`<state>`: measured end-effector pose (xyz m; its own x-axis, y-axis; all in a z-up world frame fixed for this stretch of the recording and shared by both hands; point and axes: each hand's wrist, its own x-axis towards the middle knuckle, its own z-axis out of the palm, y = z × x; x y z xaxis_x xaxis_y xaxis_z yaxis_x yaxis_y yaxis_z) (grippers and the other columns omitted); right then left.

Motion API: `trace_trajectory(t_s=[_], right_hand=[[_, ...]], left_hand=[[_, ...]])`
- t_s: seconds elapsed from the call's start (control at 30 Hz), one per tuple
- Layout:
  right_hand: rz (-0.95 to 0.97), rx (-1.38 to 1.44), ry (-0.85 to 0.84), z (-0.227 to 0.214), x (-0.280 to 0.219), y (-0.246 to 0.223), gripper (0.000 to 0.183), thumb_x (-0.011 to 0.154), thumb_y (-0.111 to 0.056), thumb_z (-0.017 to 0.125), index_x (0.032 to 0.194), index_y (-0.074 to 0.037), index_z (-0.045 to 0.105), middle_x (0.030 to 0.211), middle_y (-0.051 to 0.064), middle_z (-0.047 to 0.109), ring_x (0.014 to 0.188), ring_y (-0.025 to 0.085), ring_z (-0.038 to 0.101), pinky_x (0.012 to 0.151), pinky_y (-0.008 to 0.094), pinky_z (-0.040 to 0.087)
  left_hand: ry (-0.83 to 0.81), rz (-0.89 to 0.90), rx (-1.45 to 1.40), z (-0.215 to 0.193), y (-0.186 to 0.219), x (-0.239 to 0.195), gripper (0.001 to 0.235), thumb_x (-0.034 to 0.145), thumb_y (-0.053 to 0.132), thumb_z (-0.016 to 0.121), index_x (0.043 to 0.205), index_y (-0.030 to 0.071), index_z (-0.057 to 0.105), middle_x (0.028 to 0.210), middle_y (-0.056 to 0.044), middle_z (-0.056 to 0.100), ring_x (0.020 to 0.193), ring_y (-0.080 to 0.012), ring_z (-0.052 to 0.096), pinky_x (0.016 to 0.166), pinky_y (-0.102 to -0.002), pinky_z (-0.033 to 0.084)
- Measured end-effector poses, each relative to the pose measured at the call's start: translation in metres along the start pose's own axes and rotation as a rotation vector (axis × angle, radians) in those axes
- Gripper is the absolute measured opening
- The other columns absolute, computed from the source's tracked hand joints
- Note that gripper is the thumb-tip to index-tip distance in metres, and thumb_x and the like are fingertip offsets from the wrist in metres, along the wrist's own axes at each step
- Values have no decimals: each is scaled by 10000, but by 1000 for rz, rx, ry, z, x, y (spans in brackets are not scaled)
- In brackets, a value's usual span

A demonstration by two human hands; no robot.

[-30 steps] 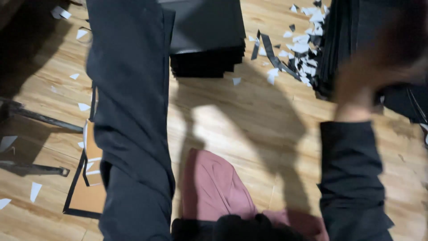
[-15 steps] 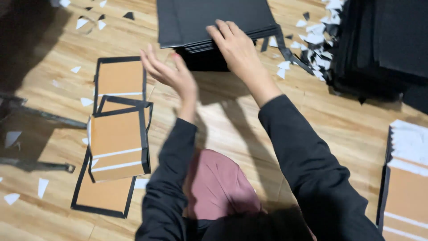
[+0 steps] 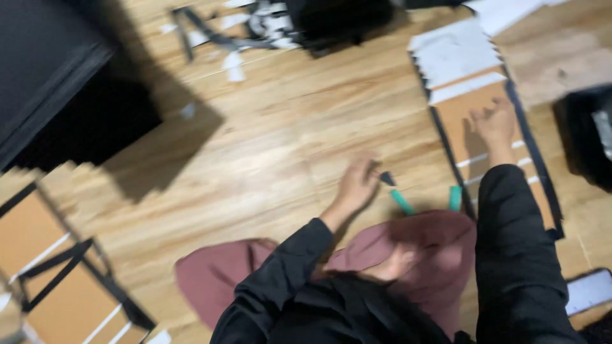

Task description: The person sits on the floor and assembles book covers by applying black tape to the edges of cardboard sheets. They use a green plastic tool to smooth the tape and press the edges down, then stack the finished covers.

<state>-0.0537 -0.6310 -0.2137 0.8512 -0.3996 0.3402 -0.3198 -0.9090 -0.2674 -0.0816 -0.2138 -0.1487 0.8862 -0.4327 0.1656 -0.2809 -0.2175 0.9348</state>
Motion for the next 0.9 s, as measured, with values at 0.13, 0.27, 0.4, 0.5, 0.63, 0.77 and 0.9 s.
trace_trajectory(t_s=[0.13,0.27,0.4,0.5,0.63,0.77,0.9], right_hand=[[451,76,-256,-46,4,45,476,801,-321,647,1127,4,526,1011,243,585,931,408,541,767,453,406],[556,184,-362,-49,20,66,541,859,-391,574,1195,14,448,1148,235,517,1066,359,479,881,407,341],[471,111,-344,-41,35,60,492,891,-447,495,968,32,574,983,244,568,927,441,503,739,514,388],[619,155,-434,-39,43,69,605,854,-604,526,905,-1,538,958,211,571,892,400,527,751,456,382],[825,431,-462,-84,62,26,500,802,-564,629,841,-67,581,947,87,621,871,202,580,734,321,418],[745,588,-711,-140,87,-33,649,766,-303,565,1329,-83,327,1336,64,401,1218,222,374,1008,326,264],[961,226,-919,-159,96,-62,894,705,-508,526,1424,-181,106,1474,68,131,1347,280,156,1100,443,165]], left_hand=[[-319,90,4,123,-18,30,471,802,249,502,1228,55,445,1253,-203,441,1211,-356,376,1030,-435,287],[-552,-110,70,181,11,63,636,794,279,501,1363,98,283,1416,-248,175,1252,-435,258,1018,-431,260],[-638,-238,504,202,28,76,634,779,332,547,1317,102,302,1474,-148,67,1273,-401,158,972,-603,164],[-636,-177,768,215,28,72,668,802,365,514,1361,105,259,1481,-134,25,1273,-342,200,1001,-587,159],[-646,-198,866,220,29,72,677,787,383,510,1358,125,252,1479,-136,33,1267,-316,206,1008,-570,150],[-726,-238,826,209,34,76,662,823,363,473,1382,128,209,1483,-114,2,1296,-292,168,999,-606,135],[-675,-154,785,202,27,70,660,814,317,487,1387,138,214,1484,-107,18,1306,-271,188,964,-653,147]])
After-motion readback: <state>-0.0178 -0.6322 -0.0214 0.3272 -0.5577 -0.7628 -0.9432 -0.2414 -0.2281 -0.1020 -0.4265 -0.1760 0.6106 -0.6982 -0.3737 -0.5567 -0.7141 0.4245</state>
